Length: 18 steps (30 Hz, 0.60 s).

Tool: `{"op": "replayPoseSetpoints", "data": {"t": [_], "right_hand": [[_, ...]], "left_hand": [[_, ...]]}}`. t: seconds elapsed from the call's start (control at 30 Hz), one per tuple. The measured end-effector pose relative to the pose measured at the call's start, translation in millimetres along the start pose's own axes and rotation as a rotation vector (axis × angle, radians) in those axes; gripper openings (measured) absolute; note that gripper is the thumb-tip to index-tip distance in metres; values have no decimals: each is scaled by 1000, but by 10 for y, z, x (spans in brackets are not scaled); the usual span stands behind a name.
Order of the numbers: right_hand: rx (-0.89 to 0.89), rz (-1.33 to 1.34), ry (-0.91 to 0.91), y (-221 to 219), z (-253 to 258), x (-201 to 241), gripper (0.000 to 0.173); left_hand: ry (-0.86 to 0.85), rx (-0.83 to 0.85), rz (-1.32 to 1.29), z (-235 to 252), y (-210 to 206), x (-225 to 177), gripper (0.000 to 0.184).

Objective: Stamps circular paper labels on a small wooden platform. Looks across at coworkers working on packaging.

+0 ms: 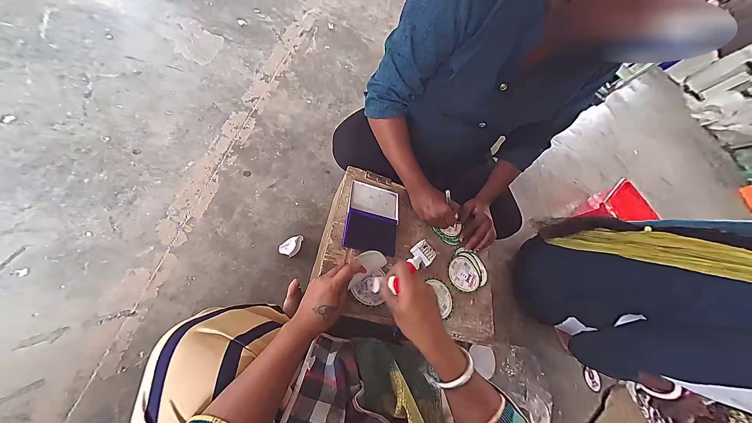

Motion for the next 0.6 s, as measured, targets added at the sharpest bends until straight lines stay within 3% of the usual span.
{"op": "replayPoseSetpoints", "data": {"t": [0.07,0.17,0.3,0.4,0.5,0.6], "right_hand": [[-159,55,-22,293,44,-62,26],[-182,56,-113,486,336,-115,25],[-30,-35,-188,186,954,-78,28],[43,-136,-203,-115,1108,-28,26],[32,-117,-217,-42,1057,-54,28],[-91,12,-215,252,825,-110,29]], "left_hand": [[-18,42,26,-11,-22,-23,35],[-94,155,80,-58,-69,-72,34],[-248,229,163,-69,-141,-79,26],[-316,165,170,-89,-177,-58,13],[-259,151,102,-59,-162,-25,14],[-125,155,19,-7,-117,1,16]]}}
Point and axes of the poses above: each hand's wrist, its own z-axis towards the middle knuckle, its own y-axis out of the back of the hand, x = y × z, the point moved 5 cm from there along z, towards the middle knuckle, and after that the axes turned 1 degree about -y, right-handed, at the moved point
